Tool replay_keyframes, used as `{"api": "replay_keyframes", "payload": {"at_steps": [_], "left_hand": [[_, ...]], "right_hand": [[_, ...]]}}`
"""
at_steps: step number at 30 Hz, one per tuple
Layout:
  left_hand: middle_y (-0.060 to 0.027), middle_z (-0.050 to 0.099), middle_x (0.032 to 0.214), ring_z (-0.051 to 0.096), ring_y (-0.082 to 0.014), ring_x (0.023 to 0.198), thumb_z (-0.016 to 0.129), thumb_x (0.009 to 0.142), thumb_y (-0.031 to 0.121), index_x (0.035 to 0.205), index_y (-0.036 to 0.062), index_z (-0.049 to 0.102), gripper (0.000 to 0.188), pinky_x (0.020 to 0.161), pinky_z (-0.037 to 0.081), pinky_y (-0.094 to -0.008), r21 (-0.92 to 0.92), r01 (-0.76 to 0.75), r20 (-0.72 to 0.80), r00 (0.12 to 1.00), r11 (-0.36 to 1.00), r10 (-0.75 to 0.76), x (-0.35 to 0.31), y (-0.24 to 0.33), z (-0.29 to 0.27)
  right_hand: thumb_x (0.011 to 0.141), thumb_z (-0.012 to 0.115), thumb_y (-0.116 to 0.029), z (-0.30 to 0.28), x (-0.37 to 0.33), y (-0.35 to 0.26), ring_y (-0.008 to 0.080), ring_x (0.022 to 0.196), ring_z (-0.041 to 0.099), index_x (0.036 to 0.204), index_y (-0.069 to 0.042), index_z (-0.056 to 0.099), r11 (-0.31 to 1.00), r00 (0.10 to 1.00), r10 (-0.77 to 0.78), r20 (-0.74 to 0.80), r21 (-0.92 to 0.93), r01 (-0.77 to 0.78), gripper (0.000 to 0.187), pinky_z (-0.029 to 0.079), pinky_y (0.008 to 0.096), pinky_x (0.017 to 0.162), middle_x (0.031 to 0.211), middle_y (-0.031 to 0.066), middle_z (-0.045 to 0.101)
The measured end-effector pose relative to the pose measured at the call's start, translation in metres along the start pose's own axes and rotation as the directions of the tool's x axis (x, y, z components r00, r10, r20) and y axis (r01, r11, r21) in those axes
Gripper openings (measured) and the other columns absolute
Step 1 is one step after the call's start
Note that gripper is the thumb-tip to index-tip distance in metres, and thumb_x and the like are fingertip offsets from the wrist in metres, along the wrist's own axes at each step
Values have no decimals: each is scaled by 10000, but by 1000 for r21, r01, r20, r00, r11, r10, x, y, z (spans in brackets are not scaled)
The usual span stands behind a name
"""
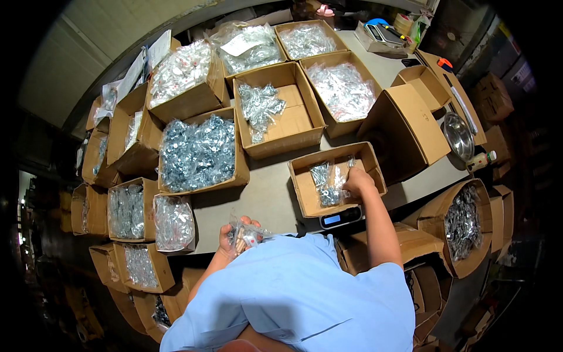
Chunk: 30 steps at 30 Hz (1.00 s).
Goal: The person sorts small metal and plastic hardware components into various boxes on a work table, using their hands and a small metal bowl to group and weigh specific items.
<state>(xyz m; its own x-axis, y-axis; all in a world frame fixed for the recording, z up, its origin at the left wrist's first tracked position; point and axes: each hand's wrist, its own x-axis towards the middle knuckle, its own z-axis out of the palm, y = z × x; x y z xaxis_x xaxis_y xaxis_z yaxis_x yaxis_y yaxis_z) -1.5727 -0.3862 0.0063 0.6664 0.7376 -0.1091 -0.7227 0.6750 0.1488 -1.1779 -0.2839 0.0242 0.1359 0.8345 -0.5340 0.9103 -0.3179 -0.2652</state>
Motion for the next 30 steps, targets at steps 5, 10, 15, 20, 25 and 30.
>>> {"api": "replay_keyframes", "payload": {"at_steps": [5, 10, 15, 20, 25, 30], "left_hand": [[-258, 504, 1141, 573, -400, 940, 649, 748, 345, 1040, 28, 520, 451, 518, 545, -368, 4, -21, -32, 999, 1000, 21, -2, 0, -2], [-263, 513, 1120, 579, -399, 921, 655, 737, 355, 1025, 32, 530, 450, 505, 541, -366, 16, -32, -52, 998, 999, 32, -2, -2, -3], [-230, 527, 1099, 586, -369, 897, 660, 718, 396, 1015, 52, 532, 472, 611, 530, -403, 67, 0, -73, 997, 998, 4, -1, -1, -2], [-266, 526, 1110, 596, -377, 858, 663, 725, 376, 1023, 32, 537, 472, 504, 528, -351, 37, -17, -31, 999, 999, 18, -2, -2, 5], [-266, 533, 1098, 601, -358, 803, 663, 719, 383, 1036, 46, 541, 479, 507, 521, -346, 59, -41, -76, 996, 997, 45, -3, -4, 0], [-266, 545, 1071, 596, -356, 802, 646, 730, 399, 1050, 57, 542, 480, 505, 511, -347, 56, 7, -37, 999, 998, -4, -5, -2, 3]], "right_hand": [[722, 689, -51, 1, 5, 18, 129, 578, 509, 691, -33, 541, 899, 989, -106, 100, 436, 52, 152, 416, 280, 538, 613, 49, 557], [818, 618, -88, -19, -1, 27, 63, 558, 440, 703, -49, 532, 685, 977, -207, -46, 706, 179, 149, 363, 236, 501, 646, -30, 511], [841, 583, -169, -20, -4, 18, 218, 659, 556, 835, -15, 580, 920, 959, -100, -264, 342, 190, 153, 447, 338, 628, 660, 74, 565], [739, 671, -172, -6, -19, -15, 365, 963, 535, 1147, -108, 509, 996, 803, -80, -591, -28, 79, 444, 471, 435, 817, 1090, 165, 522], [687, 716, -160, 8, -37, -46, 352, 1080, 478, 1138, -184, 563, 906, 817, -419, -396, -131, 402, 477, 442, 419, 888, 1177, 141, 489], [727, 695, -216, 5, -38, -42, 319, 1032, 537, 1066, -143, 626, 944, 941, -329, -80, -39, 327, 353, 449, 384, 885, 1147, 115, 543]]}}
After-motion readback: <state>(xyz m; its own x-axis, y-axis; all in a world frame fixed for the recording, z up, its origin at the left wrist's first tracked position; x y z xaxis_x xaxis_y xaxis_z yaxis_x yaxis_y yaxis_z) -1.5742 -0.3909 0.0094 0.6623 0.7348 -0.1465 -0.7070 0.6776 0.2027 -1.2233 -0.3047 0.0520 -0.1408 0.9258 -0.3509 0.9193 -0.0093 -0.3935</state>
